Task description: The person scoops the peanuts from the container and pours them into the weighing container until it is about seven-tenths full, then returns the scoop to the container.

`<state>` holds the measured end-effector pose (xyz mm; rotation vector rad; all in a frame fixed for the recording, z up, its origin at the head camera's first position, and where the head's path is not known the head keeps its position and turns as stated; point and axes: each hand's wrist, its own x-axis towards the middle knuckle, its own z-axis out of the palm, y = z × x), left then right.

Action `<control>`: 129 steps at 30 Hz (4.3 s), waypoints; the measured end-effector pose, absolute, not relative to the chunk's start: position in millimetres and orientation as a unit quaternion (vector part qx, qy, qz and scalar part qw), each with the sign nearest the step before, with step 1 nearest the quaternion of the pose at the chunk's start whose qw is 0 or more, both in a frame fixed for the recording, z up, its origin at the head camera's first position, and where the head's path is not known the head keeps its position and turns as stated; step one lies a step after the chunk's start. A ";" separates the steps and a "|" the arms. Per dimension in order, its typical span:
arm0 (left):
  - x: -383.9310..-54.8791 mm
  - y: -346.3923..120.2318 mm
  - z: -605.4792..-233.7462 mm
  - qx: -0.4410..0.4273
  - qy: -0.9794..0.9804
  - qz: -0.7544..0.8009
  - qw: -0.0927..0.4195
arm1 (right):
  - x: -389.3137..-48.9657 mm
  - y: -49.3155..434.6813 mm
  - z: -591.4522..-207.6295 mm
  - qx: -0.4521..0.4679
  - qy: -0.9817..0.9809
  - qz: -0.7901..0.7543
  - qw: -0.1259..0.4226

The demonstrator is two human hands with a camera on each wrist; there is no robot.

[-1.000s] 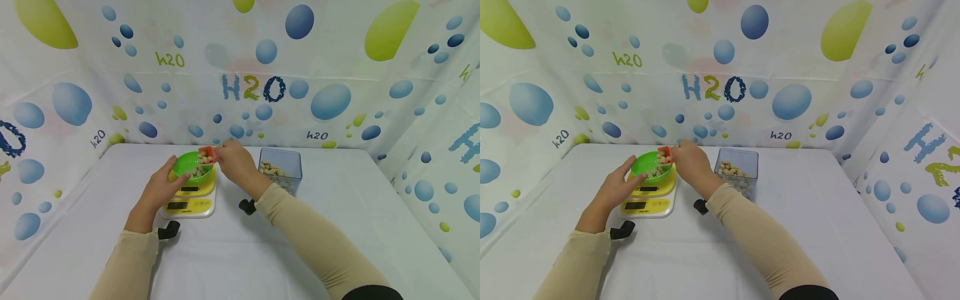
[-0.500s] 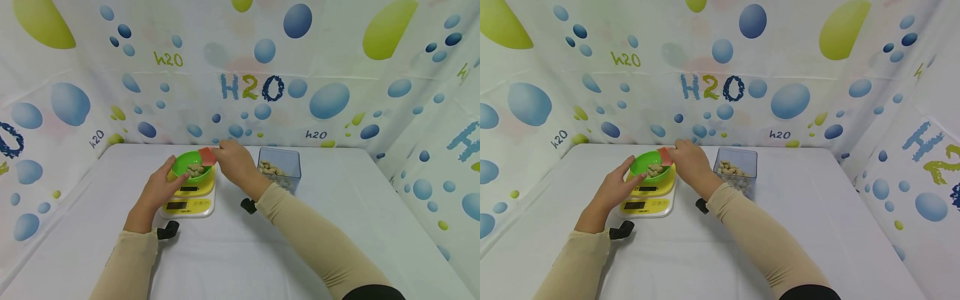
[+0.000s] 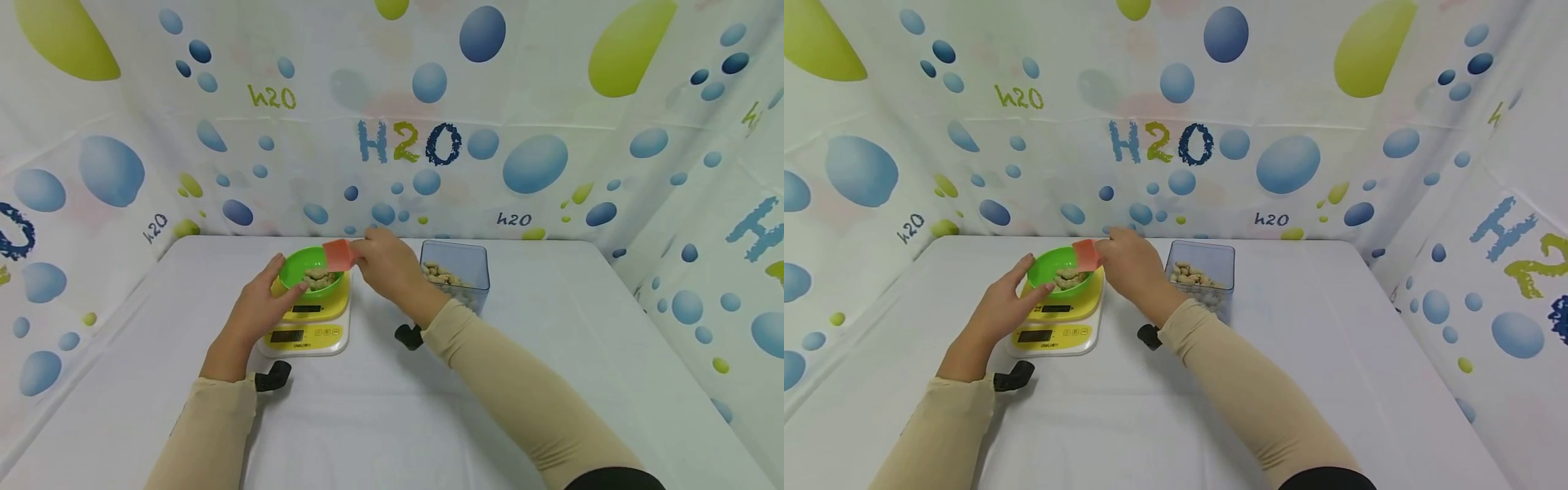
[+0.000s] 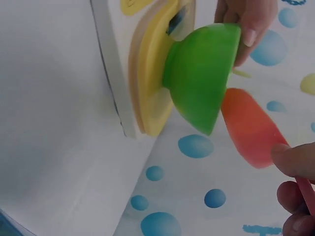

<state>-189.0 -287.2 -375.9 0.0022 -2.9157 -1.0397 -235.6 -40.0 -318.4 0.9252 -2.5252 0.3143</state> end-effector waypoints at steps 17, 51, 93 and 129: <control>-194.8 -240.9 -351.4 -0.078 -0.942 -0.319 0.062 | -227.5 40.5 -283.0 0.266 -0.917 0.259 0.146; -218.6 -108.1 -366.4 -0.218 -0.901 -0.372 0.043 | -215.5 136.3 -285.5 0.366 -0.879 -0.100 0.290; -217.3 -101.2 -373.8 -0.200 -0.906 -0.368 0.066 | -229.0 137.2 -299.7 0.334 -0.923 0.148 0.120; -217.6 -101.1 -369.8 -0.209 -0.901 -0.374 0.061 | -244.0 141.7 -310.2 0.163 -0.949 0.270 0.007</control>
